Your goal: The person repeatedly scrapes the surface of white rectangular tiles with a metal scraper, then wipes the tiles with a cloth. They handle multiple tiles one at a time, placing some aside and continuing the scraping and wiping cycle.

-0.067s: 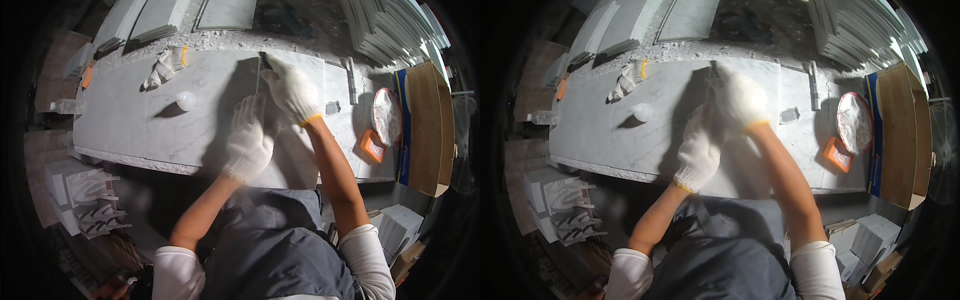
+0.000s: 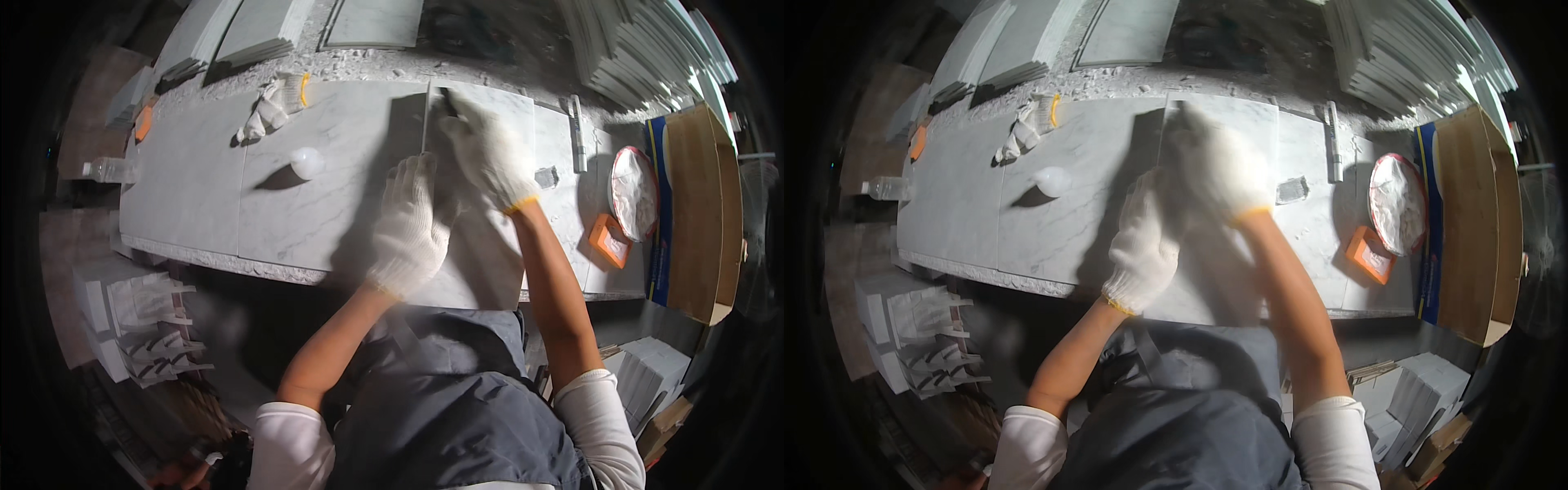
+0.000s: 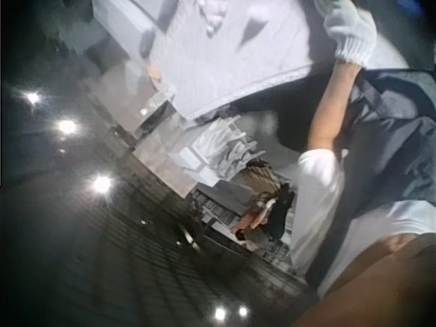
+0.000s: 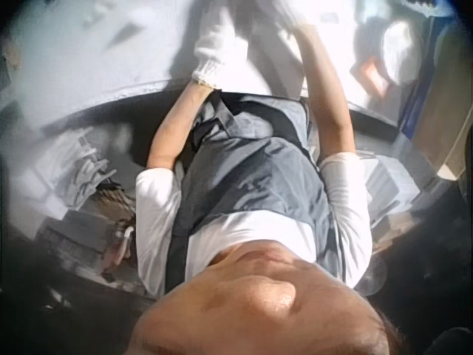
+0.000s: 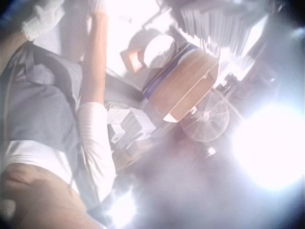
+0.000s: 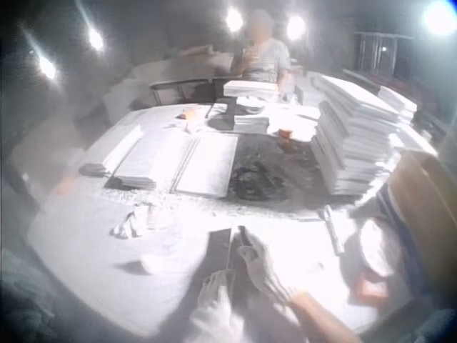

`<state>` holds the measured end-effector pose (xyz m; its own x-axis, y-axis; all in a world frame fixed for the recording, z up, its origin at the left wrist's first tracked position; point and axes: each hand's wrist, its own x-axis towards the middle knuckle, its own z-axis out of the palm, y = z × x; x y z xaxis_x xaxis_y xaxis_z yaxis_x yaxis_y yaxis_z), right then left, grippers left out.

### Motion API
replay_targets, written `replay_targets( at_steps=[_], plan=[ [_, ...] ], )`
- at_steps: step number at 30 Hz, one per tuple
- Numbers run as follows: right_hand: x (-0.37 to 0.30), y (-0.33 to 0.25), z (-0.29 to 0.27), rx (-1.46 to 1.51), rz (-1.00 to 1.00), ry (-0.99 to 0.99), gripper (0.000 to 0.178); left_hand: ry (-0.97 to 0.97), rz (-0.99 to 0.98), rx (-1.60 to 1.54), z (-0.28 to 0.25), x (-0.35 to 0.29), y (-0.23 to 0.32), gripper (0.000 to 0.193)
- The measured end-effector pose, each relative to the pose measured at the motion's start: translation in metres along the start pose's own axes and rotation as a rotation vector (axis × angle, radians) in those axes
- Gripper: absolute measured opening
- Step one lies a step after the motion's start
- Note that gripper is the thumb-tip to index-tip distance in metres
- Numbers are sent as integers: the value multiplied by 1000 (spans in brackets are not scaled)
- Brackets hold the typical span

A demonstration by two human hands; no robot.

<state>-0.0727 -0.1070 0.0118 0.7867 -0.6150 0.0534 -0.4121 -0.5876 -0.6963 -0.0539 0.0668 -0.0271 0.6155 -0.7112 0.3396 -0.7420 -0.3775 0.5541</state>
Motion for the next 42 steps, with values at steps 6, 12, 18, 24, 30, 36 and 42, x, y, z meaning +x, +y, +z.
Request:
replay_targets(
  at_steps=[6, 12, 18, 24, 30, 36, 42],
  plan=[
    [-8, -4, 1, -222, -67, 47, 43, -15, -61, -16, 1, -1, 3, 67],
    [-3, -10, -19, 442, 264, -245, 44, -180, -131, 64, -7, 4, 3, 67],
    [-107, 46, -86, 655, 312, 77, 64, -51, 479, 1003, 29, 6, 17, 80],
    [-164, 58, -102, 754, 431, 83, 66, -280, 291, 502, 19, 122, -1, 68],
    [-178, 51, -88, 1020, 529, 148, 59, -32, 52, 7, -30, 84, 14, 49],
    [-177, 35, -77, 949, 511, -29, 53, -306, -325, -693, -26, 17, 68, 62],
    [-178, 27, -76, 815, 402, -141, 47, -643, -608, -764, -37, 37, 87, 30]
  ],
)
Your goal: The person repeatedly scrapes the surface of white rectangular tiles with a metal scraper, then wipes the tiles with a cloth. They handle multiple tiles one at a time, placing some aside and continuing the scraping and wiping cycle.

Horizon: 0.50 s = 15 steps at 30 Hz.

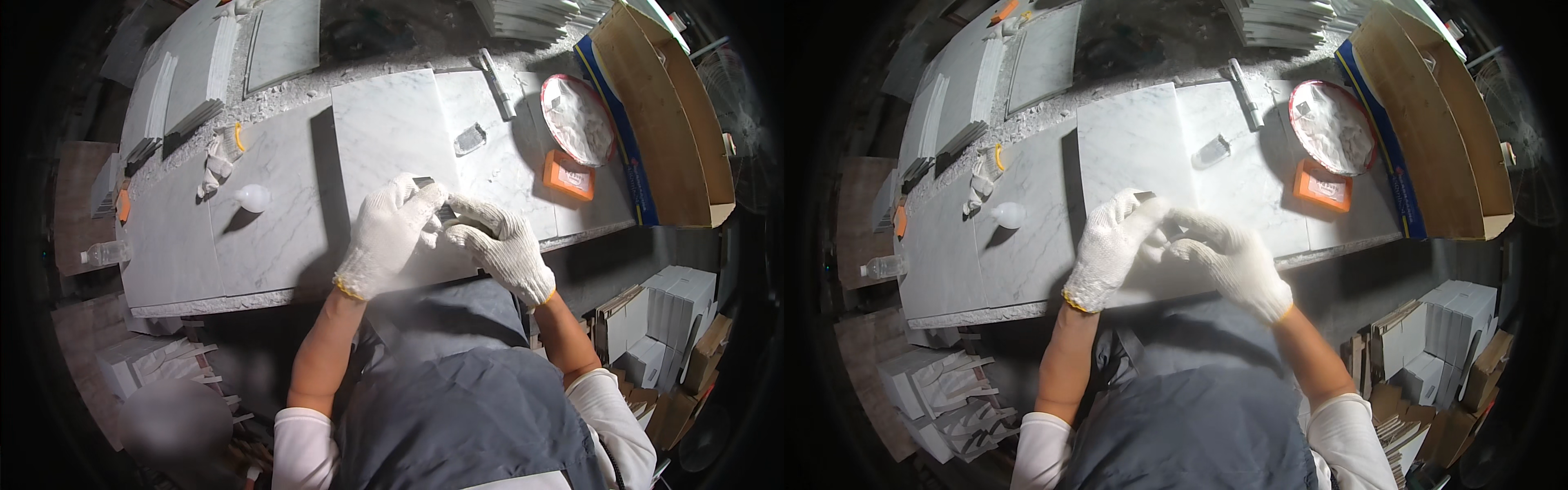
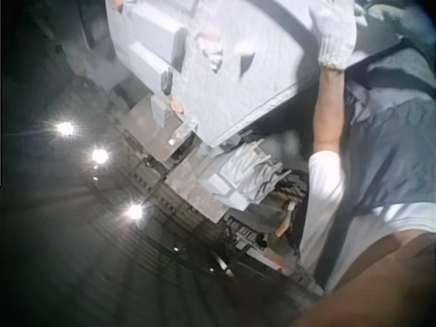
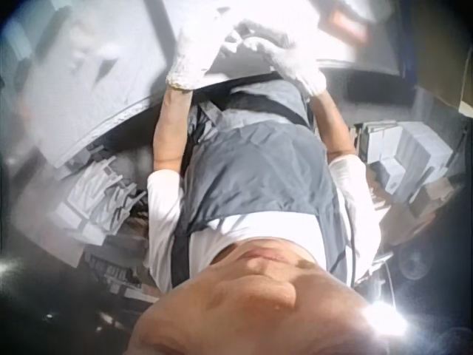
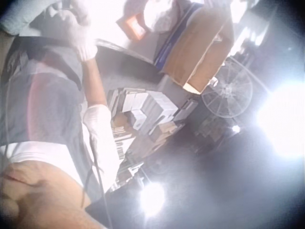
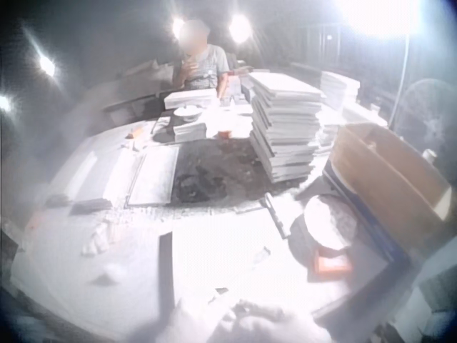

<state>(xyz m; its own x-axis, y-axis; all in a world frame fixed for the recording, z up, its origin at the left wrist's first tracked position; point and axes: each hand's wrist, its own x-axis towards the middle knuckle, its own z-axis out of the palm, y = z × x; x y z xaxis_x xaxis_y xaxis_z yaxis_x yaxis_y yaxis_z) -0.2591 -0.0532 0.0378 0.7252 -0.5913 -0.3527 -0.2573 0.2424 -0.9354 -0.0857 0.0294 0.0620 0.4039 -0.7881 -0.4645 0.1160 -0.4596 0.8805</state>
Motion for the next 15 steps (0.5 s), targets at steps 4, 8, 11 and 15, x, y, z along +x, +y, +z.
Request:
replay_targets(
  at_steps=[4, 8, 11, 15],
  plan=[
    [-3, -6, -11, -331, -15, -17, 40, -64, -70, 121, -11, -11, -1, 23],
    [-6, -11, -25, -181, 81, 113, 32, 105, 7, 176, -27, -26, -8, 19],
    [-4, -6, -28, -196, -24, 191, 32, 172, 15, 352, -34, -41, -13, 29],
    [-2, 2, -20, 42, 41, 168, 39, 184, 107, 385, -25, -61, -23, 23]
  ],
)
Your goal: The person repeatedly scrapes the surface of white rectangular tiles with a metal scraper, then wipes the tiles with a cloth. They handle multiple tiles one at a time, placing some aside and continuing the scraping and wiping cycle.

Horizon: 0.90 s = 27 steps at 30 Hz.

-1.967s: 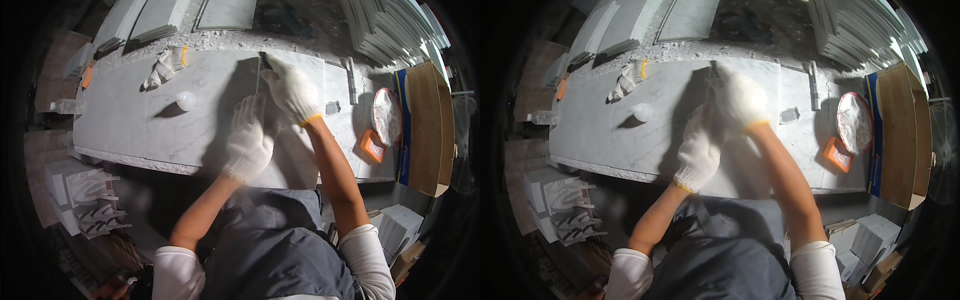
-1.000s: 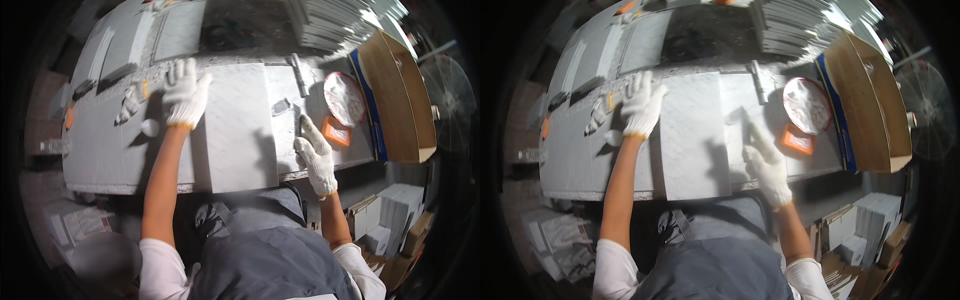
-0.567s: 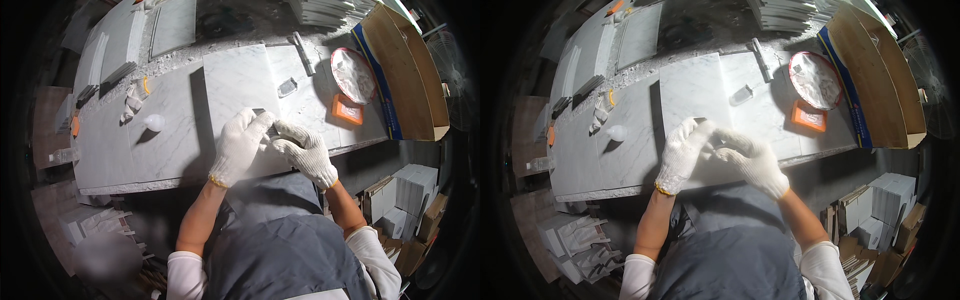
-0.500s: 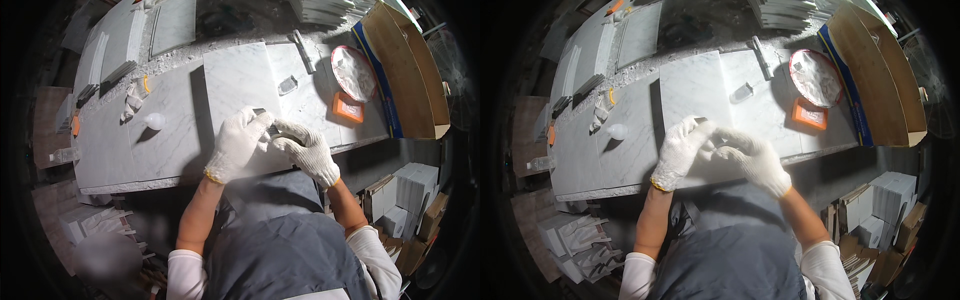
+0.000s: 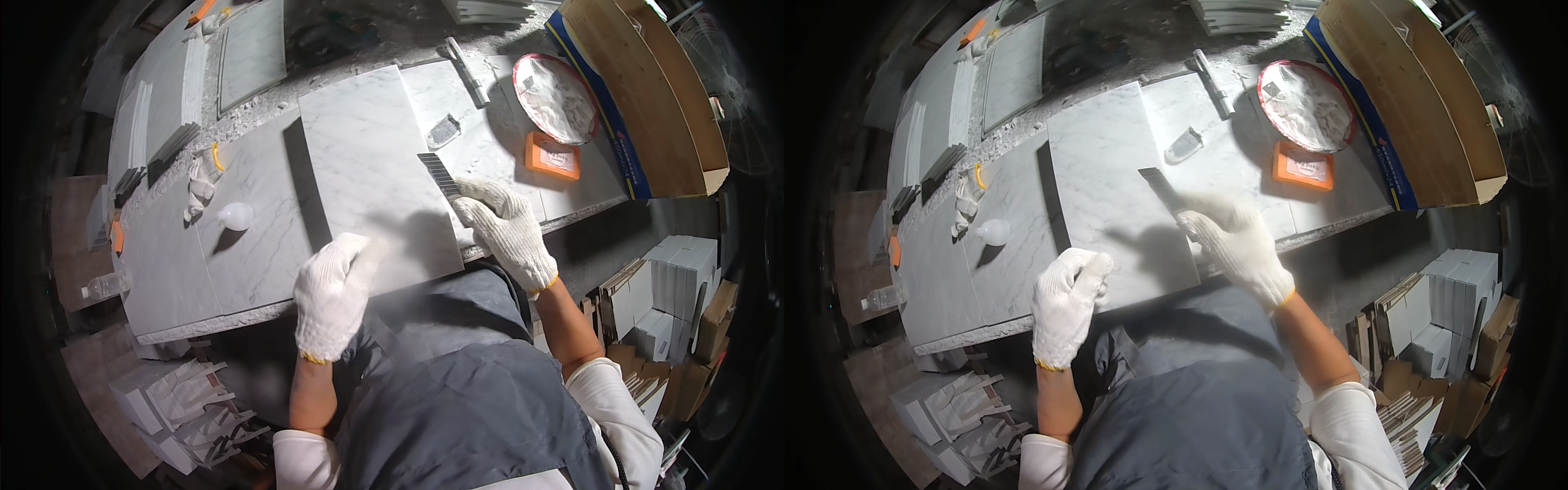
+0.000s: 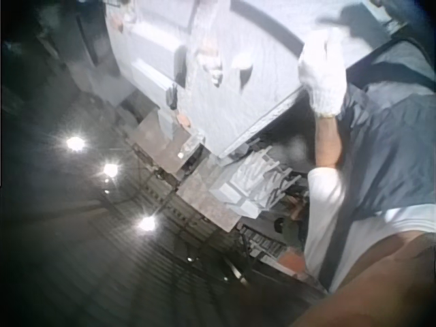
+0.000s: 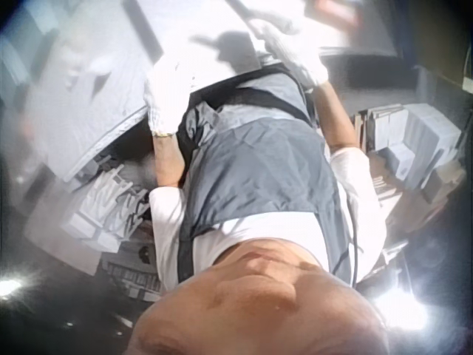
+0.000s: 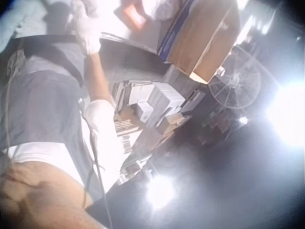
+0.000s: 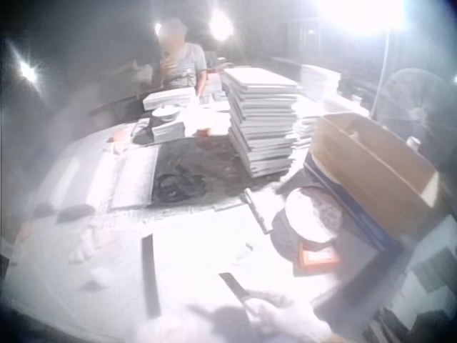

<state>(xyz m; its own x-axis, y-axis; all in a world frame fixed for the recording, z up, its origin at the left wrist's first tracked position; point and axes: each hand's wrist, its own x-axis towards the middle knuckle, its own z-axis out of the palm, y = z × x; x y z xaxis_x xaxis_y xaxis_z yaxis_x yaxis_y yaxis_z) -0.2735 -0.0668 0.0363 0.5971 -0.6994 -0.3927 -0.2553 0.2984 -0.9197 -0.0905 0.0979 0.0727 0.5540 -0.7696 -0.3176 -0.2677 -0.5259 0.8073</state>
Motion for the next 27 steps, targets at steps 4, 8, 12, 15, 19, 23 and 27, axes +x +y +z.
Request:
replay_targets(
  at_steps=[4, 8, 12, 15, 19, 23, 27],
  plan=[
    [-7, -6, 19, 171, 10, -103, 50, 13, 122, -194, 27, -15, -4, 58],
    [-15, -11, 49, 224, 0, -157, 47, 145, 252, 54, 54, -10, -19, 38],
    [-16, -4, 33, -162, -190, -286, 42, 239, 166, -305, 62, -2, -34, 31],
    [-16, -3, 6, -145, -249, -236, 41, 227, -94, -580, 52, -2, -36, 21],
    [21, -23, -51, -322, -551, 362, 30, 83, -191, -804, 32, -7, -25, 27],
    [70, -43, -97, -1145, -568, 648, 41, -7, -221, -657, 26, -11, -9, 31],
    [114, -47, -110, -1326, -549, 515, 33, -8, -308, -573, 22, -14, 0, 39]
  ],
)
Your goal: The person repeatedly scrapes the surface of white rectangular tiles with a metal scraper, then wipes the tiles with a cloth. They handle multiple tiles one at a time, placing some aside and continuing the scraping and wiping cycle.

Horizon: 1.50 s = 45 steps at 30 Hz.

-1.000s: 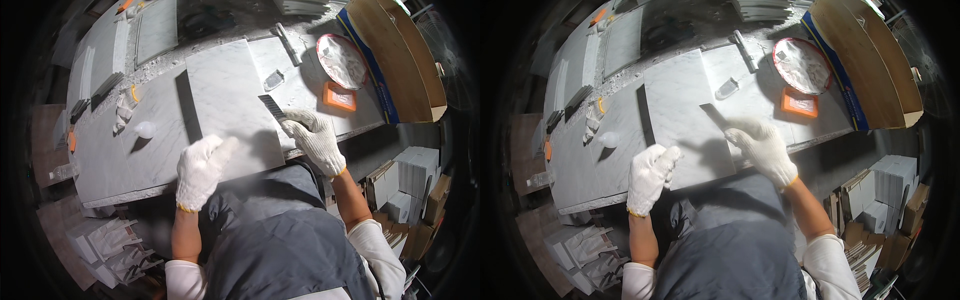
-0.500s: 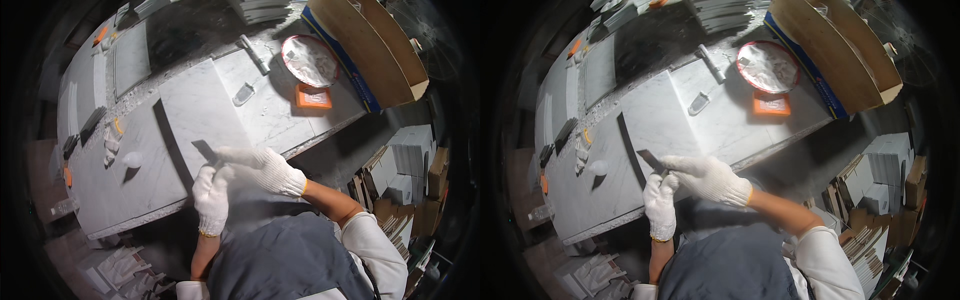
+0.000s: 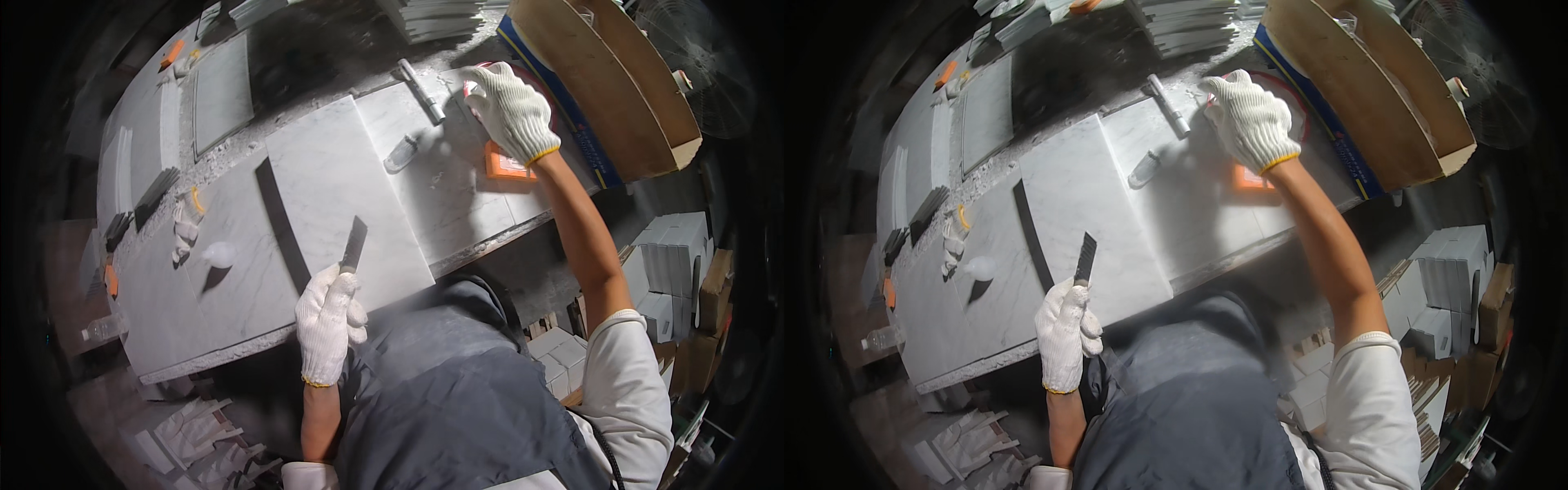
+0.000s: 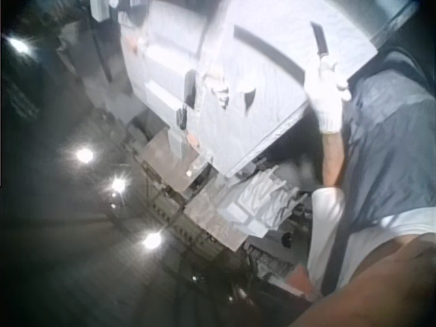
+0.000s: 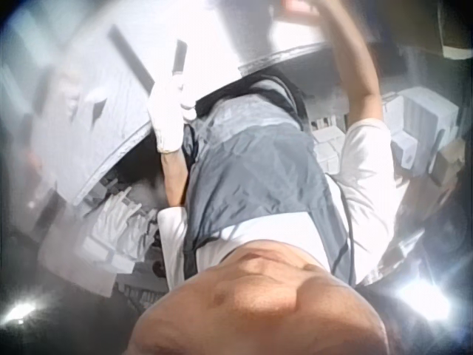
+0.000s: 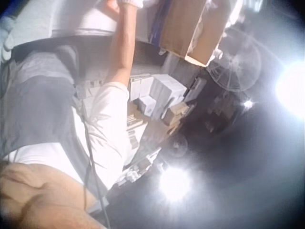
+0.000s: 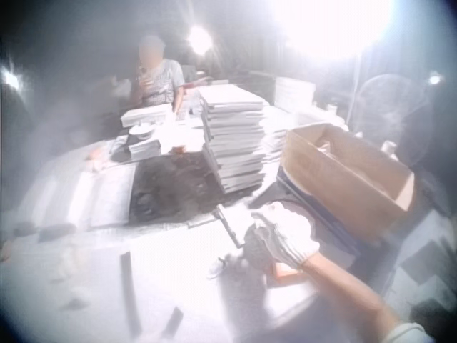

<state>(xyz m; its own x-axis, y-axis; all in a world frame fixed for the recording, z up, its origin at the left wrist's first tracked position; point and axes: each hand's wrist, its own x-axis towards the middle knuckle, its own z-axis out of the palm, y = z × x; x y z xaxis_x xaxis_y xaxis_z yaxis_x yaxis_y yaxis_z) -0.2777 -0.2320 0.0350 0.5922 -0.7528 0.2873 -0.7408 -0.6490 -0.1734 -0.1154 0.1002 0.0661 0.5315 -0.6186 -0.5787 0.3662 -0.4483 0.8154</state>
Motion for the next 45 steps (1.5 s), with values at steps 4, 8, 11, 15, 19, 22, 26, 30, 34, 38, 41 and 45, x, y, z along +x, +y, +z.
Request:
replay_targets(
  at_steps=[4, 8, 11, 15, 19, 22, 26, 30, 34, 38, 41, 45],
  plan=[
    [6, 16, -14, -52, -28, 62, 21, -24, -68, 95, -7, -1, 7, 44],
    [-25, 4, -49, 592, -1, 240, 26, -102, -151, 164, -14, 5, 13, 48],
    [-71, -51, -39, 1237, 134, 200, 27, -140, -176, 238, -15, 11, 15, 43],
    [-117, -129, 5, 1393, 483, -9, 23, -145, -185, 297, -15, 14, 15, 38],
    [-128, -145, 14, 822, 184, -127, 25, -134, -164, 310, -15, 15, 13, 36],
    [-126, -137, 2, 689, 110, -306, 30, -150, -167, 270, -15, 16, 12, 35],
    [-119, -142, -4, 578, -37, -337, 33, -147, -194, 239, -14, 17, 14, 32],
    [-121, -152, -7, 573, -34, -505, 32, -140, -209, 226, -13, 16, 14, 32],
    [-116, -153, -13, 587, -6, -569, 35, -134, -202, 218, -13, 17, 11, 35],
    [-110, -158, -18, 619, 29, -502, 34, -137, -185, 227, -13, 18, 10, 37],
    [-111, -159, -23, 429, -162, -792, 30, -137, -202, 197, -14, 17, 11, 33],
    [-111, -154, -21, 473, -173, -677, 30, -123, -176, 221, -12, 16, 12, 28]
  ],
)
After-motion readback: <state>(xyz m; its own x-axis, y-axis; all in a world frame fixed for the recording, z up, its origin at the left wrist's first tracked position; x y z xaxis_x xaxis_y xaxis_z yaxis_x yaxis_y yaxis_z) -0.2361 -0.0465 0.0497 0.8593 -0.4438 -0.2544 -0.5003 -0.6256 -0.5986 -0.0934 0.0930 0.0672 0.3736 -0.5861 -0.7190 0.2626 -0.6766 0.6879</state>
